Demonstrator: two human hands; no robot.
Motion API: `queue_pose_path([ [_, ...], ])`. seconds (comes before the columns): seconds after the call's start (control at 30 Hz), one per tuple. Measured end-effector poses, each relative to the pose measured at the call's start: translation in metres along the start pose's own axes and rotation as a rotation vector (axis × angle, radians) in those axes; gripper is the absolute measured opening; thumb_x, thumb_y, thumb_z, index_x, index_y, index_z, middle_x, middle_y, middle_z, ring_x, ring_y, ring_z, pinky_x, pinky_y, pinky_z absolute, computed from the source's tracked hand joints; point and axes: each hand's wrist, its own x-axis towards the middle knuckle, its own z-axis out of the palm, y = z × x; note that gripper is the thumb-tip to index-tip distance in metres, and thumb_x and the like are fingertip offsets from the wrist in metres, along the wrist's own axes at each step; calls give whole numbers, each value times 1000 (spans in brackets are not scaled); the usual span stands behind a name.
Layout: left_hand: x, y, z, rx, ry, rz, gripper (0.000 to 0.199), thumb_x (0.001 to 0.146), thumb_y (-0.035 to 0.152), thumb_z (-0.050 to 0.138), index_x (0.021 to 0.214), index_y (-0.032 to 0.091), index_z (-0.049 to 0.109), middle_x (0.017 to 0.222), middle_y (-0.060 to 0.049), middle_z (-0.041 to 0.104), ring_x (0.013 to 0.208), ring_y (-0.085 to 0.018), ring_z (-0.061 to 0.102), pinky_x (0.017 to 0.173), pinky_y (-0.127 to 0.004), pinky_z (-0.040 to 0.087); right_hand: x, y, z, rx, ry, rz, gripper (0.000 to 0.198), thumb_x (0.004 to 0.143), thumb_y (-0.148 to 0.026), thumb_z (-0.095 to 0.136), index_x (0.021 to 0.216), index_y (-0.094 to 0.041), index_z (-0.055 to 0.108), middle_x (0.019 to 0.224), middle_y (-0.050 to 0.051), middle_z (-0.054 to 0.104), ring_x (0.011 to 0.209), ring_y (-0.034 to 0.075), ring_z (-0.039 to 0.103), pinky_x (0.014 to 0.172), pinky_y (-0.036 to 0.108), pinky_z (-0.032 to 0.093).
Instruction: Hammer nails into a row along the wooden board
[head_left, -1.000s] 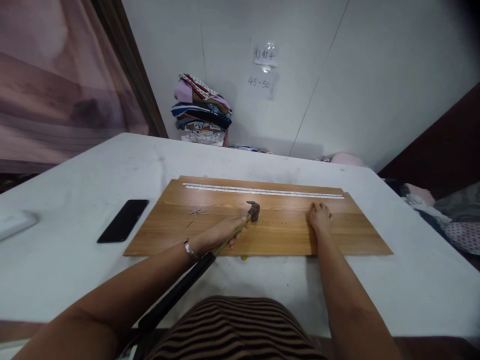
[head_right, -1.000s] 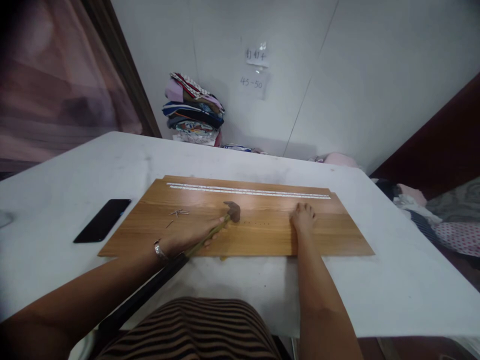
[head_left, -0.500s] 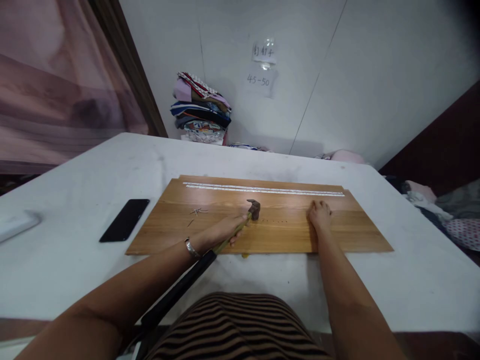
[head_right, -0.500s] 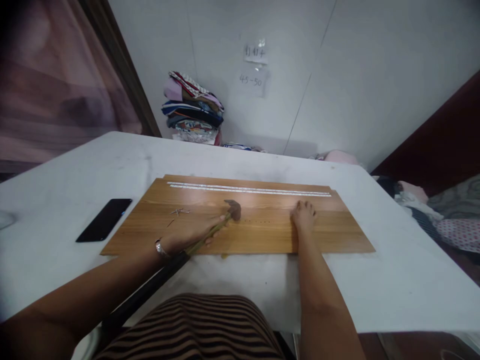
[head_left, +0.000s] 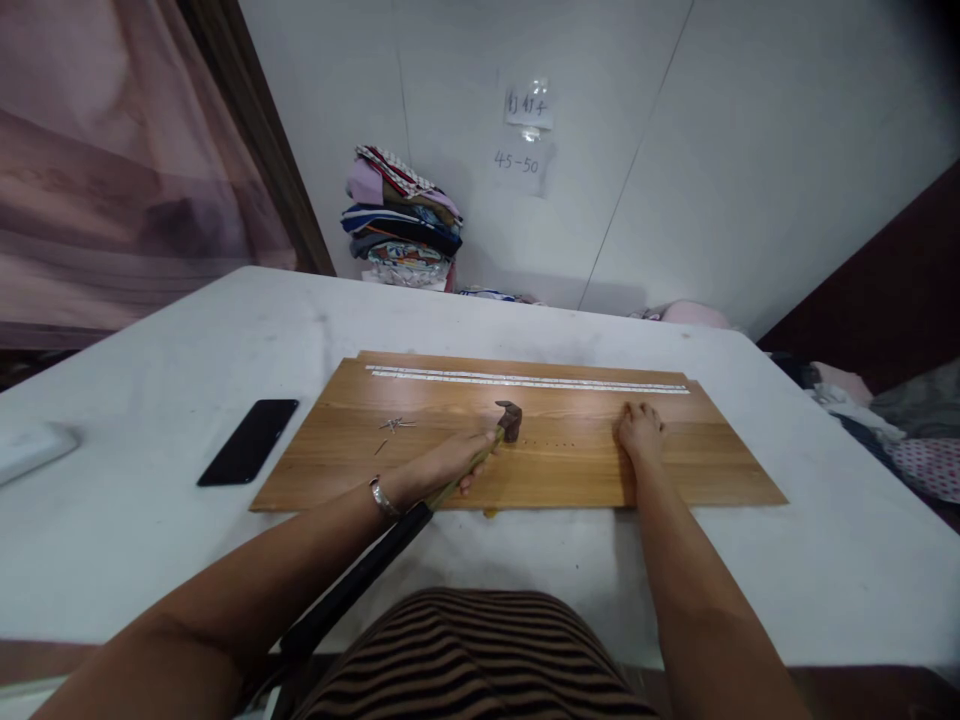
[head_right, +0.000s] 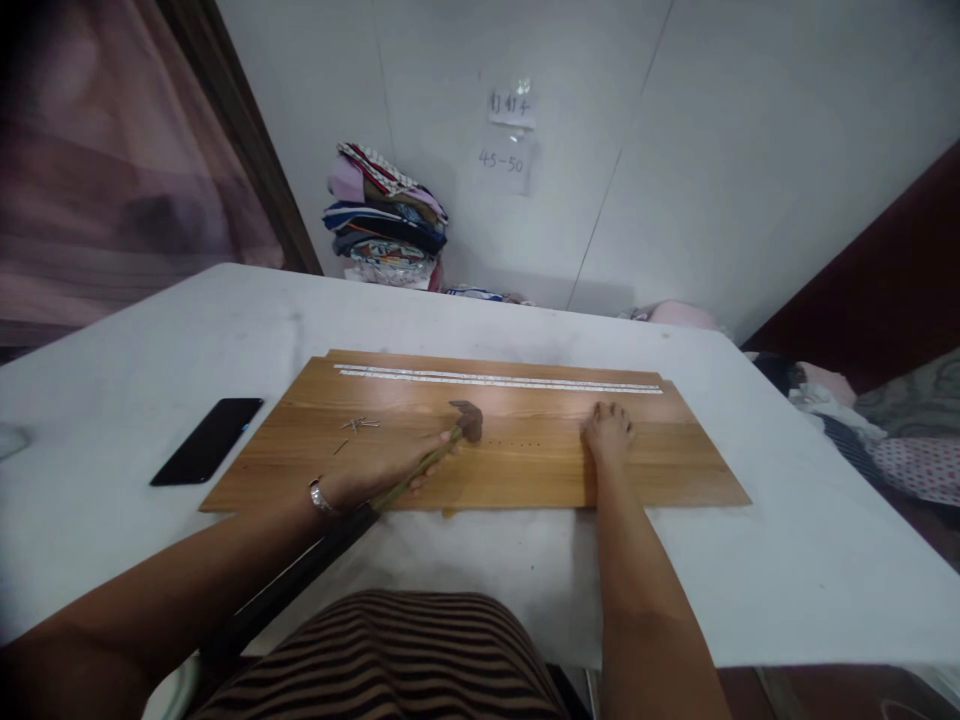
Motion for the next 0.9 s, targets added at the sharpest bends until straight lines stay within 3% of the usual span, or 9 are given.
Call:
queue_pose_path([
  [0.23, -1, 0, -2, -15, -16, 49, 54, 96, 71, 49, 101, 18, 61, 67, 2, 49, 52, -11, 41, 49, -26, 35, 0, 1, 1, -12, 4, -10, 48, 103, -23, 31, 136, -22, 66, 138, 16, 60, 135, 29, 49, 111, 48, 37],
  [0.47, -3, 3, 2, 16, 34, -16, 51, 98, 66, 47, 98, 17, 60, 69, 2, 50, 51, -11, 41, 51, -28, 36, 1, 1, -1, -25, -26, 6, 49, 104, -23, 30, 137, -22, 66, 140, 15, 59, 137, 27, 47, 112, 46, 37],
  [0.7, 2, 1, -3, 22, -11, 66, 54, 97, 70, 47, 100, 18, 60, 67, 2, 49, 52, -11, 40, 49, -26, 33, 1, 0, 0, 4, 1, 2, 49, 103, -22, 30, 134, -23, 68, 138, 16, 61, 134, 29, 49, 111, 49, 37],
  [0.9, 0, -1, 0, 23, 13, 5, 53, 97, 70, 47, 97, 18, 60, 67, 2, 50, 52, -12, 41, 50, -27, 37, 0, -1, -1, 11, 3, 1, 48, 102, -22, 32, 135, -23, 67, 138, 15, 61, 134, 29, 49, 111, 50, 37],
])
